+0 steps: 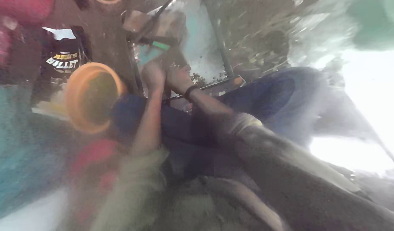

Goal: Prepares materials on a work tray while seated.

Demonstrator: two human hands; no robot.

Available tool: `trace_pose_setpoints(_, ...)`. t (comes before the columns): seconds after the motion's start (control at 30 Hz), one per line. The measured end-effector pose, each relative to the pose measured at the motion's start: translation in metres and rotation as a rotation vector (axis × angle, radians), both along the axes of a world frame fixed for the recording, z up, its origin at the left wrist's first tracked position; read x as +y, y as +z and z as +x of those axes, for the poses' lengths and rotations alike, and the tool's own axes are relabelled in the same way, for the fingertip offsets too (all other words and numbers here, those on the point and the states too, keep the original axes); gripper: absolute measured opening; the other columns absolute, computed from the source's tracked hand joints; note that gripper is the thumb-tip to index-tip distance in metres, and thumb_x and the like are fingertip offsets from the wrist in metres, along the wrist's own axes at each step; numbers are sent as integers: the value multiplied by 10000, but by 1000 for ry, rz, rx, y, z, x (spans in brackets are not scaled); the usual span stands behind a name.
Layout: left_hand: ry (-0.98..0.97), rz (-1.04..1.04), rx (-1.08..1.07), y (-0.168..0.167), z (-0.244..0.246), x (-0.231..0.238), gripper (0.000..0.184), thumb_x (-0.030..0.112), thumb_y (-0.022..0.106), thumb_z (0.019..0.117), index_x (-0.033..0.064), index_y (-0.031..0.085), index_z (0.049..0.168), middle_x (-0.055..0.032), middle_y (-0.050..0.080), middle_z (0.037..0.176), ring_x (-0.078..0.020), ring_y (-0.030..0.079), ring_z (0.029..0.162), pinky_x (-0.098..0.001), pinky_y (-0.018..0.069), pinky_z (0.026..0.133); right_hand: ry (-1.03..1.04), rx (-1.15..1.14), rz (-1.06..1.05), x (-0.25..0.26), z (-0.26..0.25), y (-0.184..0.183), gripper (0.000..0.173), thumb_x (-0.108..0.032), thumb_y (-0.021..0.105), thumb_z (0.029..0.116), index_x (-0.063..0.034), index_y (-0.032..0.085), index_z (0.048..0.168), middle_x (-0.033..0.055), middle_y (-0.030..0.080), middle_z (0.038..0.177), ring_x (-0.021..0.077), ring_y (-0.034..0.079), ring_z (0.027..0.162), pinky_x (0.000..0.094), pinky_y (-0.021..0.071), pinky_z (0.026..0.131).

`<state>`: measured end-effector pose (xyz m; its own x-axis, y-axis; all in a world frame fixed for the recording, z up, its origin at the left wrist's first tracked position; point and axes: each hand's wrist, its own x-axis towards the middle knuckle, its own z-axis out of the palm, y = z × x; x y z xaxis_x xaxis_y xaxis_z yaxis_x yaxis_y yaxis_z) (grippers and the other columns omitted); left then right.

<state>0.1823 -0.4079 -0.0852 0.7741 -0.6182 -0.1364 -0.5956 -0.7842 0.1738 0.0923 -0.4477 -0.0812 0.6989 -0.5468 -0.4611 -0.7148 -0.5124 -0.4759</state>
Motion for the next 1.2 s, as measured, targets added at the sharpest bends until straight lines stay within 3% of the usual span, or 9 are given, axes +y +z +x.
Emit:
trace_pose_setpoints(0.2,-25,58,-4,0,0,-1,212,202,635,943,151,780,1088,-165,721,1229,-366,665,1194,-616,515,1004,-17,39,-18,6,-12,-10,333,-315,562,1019,-37,701,1138,219,707,1152,418,697,1058,651,561,794)
trace_pose_setpoints(0.3,-20,45,25,4,1,-4,213,197,628,946,131,774,1086,-164,739,1183,-374,686,1151,-639,522,976,6,135,-24,17,-35,-4,274,-224,557,1006,0,697,1079,251,706,1099,447,700,1027,650,560,755)
trace_pose_setpoints(0.4,-49,28,35,8,-2,-2,212,180,641,953,103,770,1102,-173,737,1182,-374,684,1158,-623,522,993,23,138,-36,20,-50,-1,306,-264,565,1014,6,693,1080,243,699,1114,433,699,1032,634,566,759)
trace_pose_setpoints(0.57,-35,-25,8,-4,5,0,212,202,642,947,107,765,1092,-174,726,1210,-371,676,1177,-622,524,1000,-37,72,-40,10,-31,15,280,-236,579,993,14,673,1079,253,686,1113,441,692,1029,633,563,733)
trace_pose_setpoints(0.73,-6,26,-11,-10,7,0,244,202,678,938,119,772,1148,-182,722,1217,-369,681,1169,-607,530,1000,87,-14,-55,-3,-4,8,284,-226,570,1026,-6,693,1158,236,690,1192,438,683,1081,659,557,818)
trace_pose_setpoints(0.83,-10,33,3,-7,7,1,233,178,669,936,120,773,1136,-185,720,1220,-386,676,1168,-627,526,991,13,3,27,-8,4,6,319,-294,571,1018,-28,714,1121,214,704,1180,407,685,1098,655,550,839)
trace_pose_setpoints(1.0,-16,15,2,-3,4,-1,240,251,654,954,120,773,1116,-181,727,1205,-382,681,1162,-633,528,987,17,35,0,-5,1,-7,282,-284,623,976,-59,707,1124,217,709,1131,426,690,1055,665,549,784)
trace_pose_setpoints(1.07,-6,35,16,0,2,-2,224,236,635,952,128,774,1091,-166,735,1189,-368,686,1153,-630,531,979,-9,46,-30,8,-10,-7,295,-243,616,993,-31,687,1185,262,694,1138,474,684,1046,684,558,763)
trace_pose_setpoints(1.2,-29,25,28,5,1,-2,202,188,635,943,112,777,1065,-167,734,1197,-370,683,1163,-627,524,986,-38,146,27,21,-40,5,307,-254,592,1008,22,690,1101,274,687,1147,465,682,1070,663,553,787)
